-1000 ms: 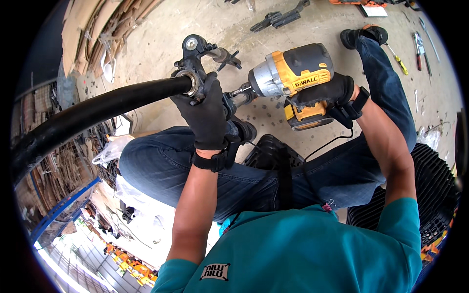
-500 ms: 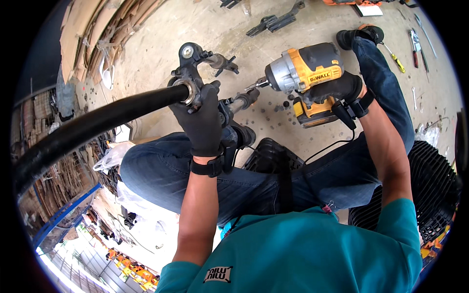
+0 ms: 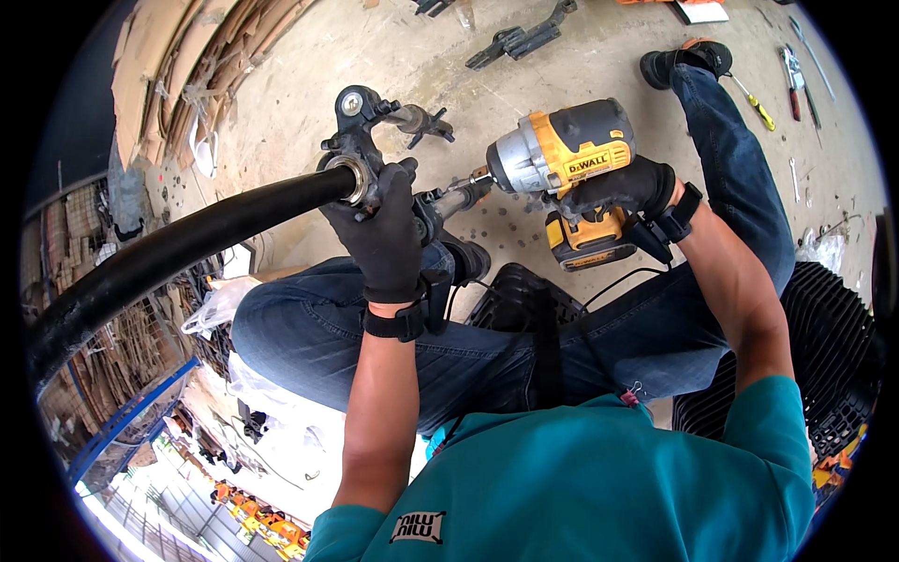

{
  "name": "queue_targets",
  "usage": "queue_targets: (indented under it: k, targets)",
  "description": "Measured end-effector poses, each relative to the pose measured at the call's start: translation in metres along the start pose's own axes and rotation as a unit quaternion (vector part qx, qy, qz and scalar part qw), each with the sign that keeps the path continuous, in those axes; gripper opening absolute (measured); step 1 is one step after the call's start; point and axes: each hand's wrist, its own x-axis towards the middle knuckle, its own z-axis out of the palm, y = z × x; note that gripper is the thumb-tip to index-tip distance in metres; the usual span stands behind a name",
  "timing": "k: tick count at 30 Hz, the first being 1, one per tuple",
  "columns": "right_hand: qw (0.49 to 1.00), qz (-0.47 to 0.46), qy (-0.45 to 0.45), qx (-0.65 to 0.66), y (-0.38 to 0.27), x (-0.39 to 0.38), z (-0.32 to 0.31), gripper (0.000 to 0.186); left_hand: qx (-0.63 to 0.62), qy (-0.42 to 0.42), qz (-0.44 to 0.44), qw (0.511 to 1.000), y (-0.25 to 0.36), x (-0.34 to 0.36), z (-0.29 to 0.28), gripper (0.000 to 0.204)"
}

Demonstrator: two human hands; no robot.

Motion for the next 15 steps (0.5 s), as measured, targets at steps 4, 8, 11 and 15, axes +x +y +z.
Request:
queue_targets:
  k: [4, 8, 11, 15]
  targets:
    - [1.000, 0.006, 0.017, 0.022, 0.003, 0.000, 0.011, 0.044, 0.027, 0.001, 0.005, 1.000, -0.004, 0.001, -0.003, 0.047]
    - [0.998, 0.004, 0.010, 0.054, 0.005, 0.000, 0.010, 0.045, 0.019, -0.014, 0.012, 1.000, -0.002, 0.002, -0.003, 0.046]
    - [0.999, -0.003, 0.013, 0.045, 0.007, 0.000, 0.009, 0.045, -0.035, -0.013, -0.014, 0.999, 0.008, 0.001, 0.004, 0.046]
    - [0.999, 0.015, 0.019, 0.035, -0.005, -0.003, 0.017, 0.044, -0.038, -0.016, -0.015, 0.999, 0.008, 0.001, 0.005, 0.045]
